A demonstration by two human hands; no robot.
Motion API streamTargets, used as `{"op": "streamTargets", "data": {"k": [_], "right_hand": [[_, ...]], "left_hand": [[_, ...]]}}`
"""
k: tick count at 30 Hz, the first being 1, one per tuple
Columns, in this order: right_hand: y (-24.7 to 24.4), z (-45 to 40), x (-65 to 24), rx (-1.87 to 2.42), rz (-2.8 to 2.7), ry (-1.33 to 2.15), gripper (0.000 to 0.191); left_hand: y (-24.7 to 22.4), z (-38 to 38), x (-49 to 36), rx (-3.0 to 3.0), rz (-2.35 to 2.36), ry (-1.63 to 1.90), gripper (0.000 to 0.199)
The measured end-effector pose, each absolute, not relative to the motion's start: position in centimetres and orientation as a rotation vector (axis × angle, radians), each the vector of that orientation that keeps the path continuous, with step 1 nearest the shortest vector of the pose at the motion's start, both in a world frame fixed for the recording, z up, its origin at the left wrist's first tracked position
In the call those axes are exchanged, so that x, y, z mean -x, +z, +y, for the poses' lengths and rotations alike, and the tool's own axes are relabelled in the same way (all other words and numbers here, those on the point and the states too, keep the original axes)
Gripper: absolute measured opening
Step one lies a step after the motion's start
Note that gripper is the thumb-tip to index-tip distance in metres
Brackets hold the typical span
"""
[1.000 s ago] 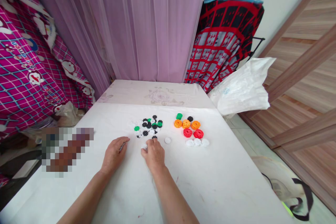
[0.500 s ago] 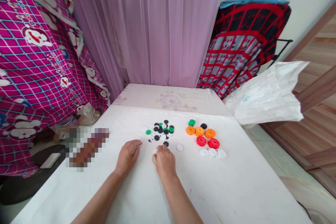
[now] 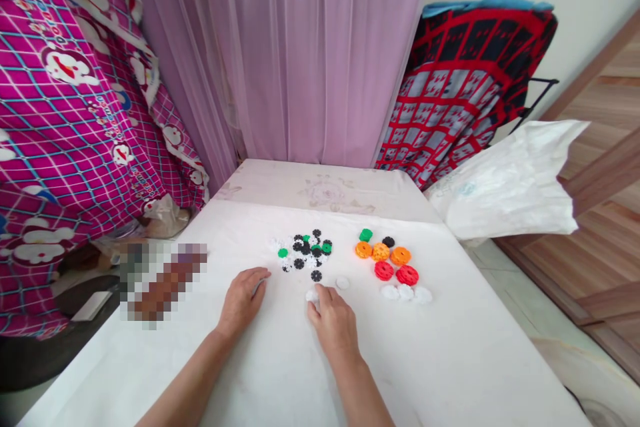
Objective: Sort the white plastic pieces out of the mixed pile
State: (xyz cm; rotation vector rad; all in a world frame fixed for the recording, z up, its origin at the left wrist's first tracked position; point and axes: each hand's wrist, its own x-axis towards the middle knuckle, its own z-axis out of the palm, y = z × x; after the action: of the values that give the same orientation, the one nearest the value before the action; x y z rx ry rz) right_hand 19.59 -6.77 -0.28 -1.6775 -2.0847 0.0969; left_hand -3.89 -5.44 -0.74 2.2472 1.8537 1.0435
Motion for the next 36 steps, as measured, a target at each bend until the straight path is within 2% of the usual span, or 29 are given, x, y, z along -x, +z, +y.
{"op": "streamTargets", "data": {"k": [3, 9, 16, 36], "right_hand": [[-1.2, -7.3, -21.6, 1.621, -1.901, 0.081, 0.029], [-0.6, -5.7, -24.9, 1.819, -1.627, 0.057, 0.034], [0.2, -4.1, -25.1, 1.895, -1.75, 0.117, 0.038], [1.9, -4.1, -24.1, 1.947, -2.026, 0.002, 0.038]], "left_hand": [[-0.8, -5.3, 4.1, -2.264, 1.841, 1.029, 0.024], [-0.8, -4.9, 4.3, -2.299, 1.811, 1.025, 0.025], [-0.7, -5.0, 4.3, -2.31, 1.81, 1.021, 0.026], [-0.2, -5.1, 4.2, -2.255, 1.814, 0.987, 0.028]]}}
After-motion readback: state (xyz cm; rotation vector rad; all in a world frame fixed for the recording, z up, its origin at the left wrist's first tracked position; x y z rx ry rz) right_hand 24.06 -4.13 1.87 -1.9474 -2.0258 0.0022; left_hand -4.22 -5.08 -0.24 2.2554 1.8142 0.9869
